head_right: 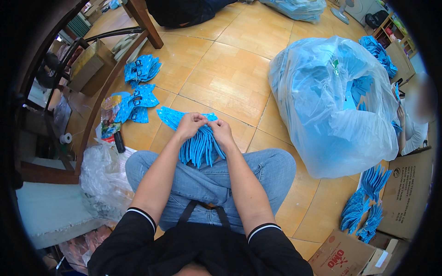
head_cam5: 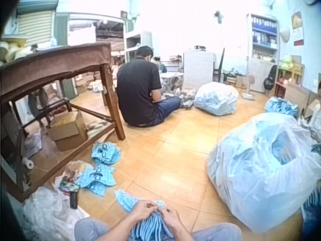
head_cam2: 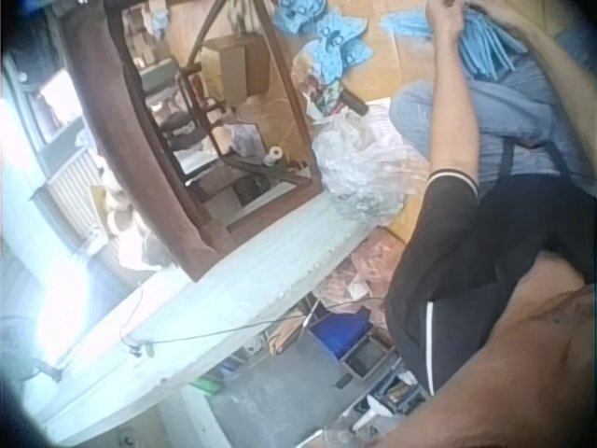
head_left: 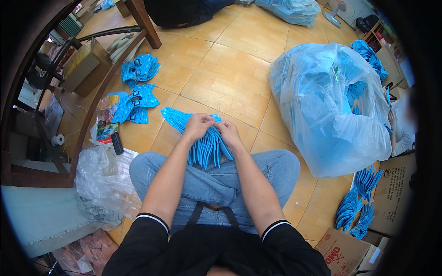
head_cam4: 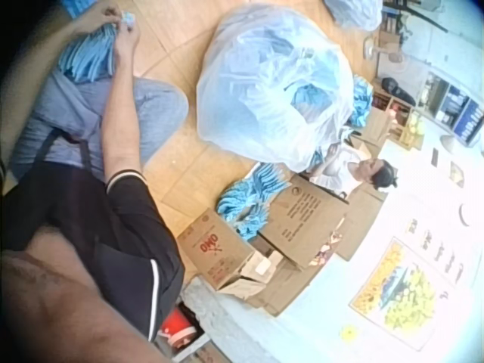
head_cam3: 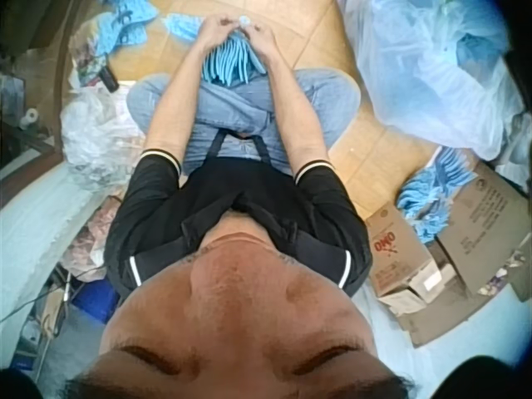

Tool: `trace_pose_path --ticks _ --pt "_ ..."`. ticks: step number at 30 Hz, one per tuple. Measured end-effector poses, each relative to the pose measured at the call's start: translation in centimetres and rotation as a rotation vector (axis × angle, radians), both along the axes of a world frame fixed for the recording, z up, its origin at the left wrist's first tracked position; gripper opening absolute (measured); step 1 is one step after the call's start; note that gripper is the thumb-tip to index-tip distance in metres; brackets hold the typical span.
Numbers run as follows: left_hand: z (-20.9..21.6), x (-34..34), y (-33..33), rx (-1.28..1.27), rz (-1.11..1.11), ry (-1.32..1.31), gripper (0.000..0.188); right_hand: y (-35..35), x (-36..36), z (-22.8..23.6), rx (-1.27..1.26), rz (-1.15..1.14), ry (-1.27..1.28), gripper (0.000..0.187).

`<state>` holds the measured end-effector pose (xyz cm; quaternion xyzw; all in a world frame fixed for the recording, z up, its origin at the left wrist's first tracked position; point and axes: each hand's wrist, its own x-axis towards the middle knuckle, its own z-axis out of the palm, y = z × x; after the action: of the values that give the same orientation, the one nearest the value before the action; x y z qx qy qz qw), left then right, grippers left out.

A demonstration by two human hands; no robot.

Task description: The person sits on the floor and repeatedly picks up blue patterned straps with black buckles, folds them, and stacks them into a pile. The person handles the straps one at a time, aligning them before placing them on the growing stack.

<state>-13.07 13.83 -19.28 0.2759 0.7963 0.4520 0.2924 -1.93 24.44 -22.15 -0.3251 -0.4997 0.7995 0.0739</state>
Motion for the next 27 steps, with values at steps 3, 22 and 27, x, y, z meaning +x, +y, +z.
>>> trace_pose_path --ticks 3,22,27 --pt "0.7 0.6 -0.1 -0.071 -0.008 0.106 0.014 0.2 0.1 -0.8 -0.018 0.002 -0.056 0.009" --pt "-0.5 3.5 1.8 0.124 -0.122 0.926 0.003 1.1 -0.1 -0.6 -0.283 0.033 -0.042 0.035" --pt "-0.7 3.1 1.6 0.081 -0.057 0.908 0.004 0.9 -0.3 -1.6 -0.252 0.049 -0.042 0.041"
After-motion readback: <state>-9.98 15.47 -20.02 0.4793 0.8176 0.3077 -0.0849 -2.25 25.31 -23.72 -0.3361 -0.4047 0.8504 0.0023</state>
